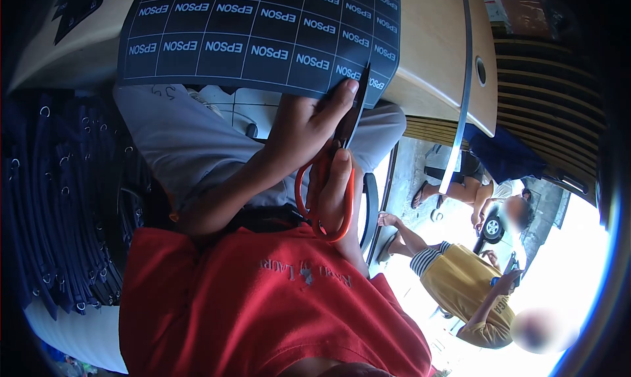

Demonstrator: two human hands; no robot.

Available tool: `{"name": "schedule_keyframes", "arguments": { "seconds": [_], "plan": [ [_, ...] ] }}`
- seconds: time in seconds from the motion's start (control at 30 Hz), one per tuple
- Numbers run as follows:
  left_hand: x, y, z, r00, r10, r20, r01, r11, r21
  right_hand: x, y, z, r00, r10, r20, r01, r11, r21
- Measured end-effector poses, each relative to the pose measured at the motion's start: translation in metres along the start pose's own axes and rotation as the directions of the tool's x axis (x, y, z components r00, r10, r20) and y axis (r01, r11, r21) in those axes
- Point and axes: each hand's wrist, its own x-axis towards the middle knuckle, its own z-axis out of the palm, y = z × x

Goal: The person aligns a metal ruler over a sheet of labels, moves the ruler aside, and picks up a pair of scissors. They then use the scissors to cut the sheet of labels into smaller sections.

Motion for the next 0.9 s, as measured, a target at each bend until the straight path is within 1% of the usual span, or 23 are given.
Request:
{"name": "schedule_keyframes", "arguments": {
  "seconds": [0.17, 0.27, 0.33, 0.5, 0.6, 0.67, 0.7, 0.77, 0.9],
  "plan": [
    [-0.001, 0.001, -0.001, 1.0, -0.003, -0.016, 0.003, 1.0, -0.006, -0.001, 0.003, 0.0, 1.0, -0.021, 0.004, 0.021, 1.0, -0.02],
    [-0.001, 0.001, 0.0, 1.0, 0.016, -0.025, -0.016, 1.0, 0.005, -0.002, 0.009, 0.001, 1.0, 0.009, 0.002, -0.009, 1.0, 0.018],
    [-0.002, 0.002, 0.0, 1.0, -0.012, -0.025, 0.012, 1.0, 0.0, -0.001, 0.011, 0.002, 1.0, 0.006, 0.003, -0.007, 1.0, 0.018],
    [-0.002, 0.004, -0.002, 1.0, -0.007, -0.023, 0.007, 1.0, 0.005, -0.002, 0.009, 0.002, 1.0, 0.003, 0.0, -0.003, 1.0, 0.004],
    [-0.002, 0.004, -0.002, 1.0, -0.001, -0.027, 0.001, 1.0, 0.003, -0.002, 0.007, 0.002, 1.0, -0.025, -0.01, 0.025, 1.0, -0.006],
    [-0.002, 0.004, -0.001, 1.0, -0.007, -0.029, 0.007, 1.0, -0.004, -0.002, 0.003, 0.0, 0.999, 0.037, 0.025, -0.036, 0.999, -0.002],
    [-0.002, 0.004, -0.002, 1.0, -0.008, -0.023, 0.008, 1.0, 0.003, -0.002, 0.003, 0.001, 0.999, 0.036, 0.025, -0.036, 0.999, -0.002],
    [-0.002, 0.003, -0.003, 1.0, -0.009, -0.017, 0.009, 1.0, 0.01, -0.001, 0.005, 0.002, 0.999, -0.035, 0.008, 0.035, 0.999, -0.018],
    [-0.002, 0.004, -0.003, 1.0, 0.005, -0.02, -0.005, 1.0, -0.003, -0.001, 0.013, 0.003, 0.998, -0.067, -0.007, 0.067, 0.997, -0.041]
  ]
}}
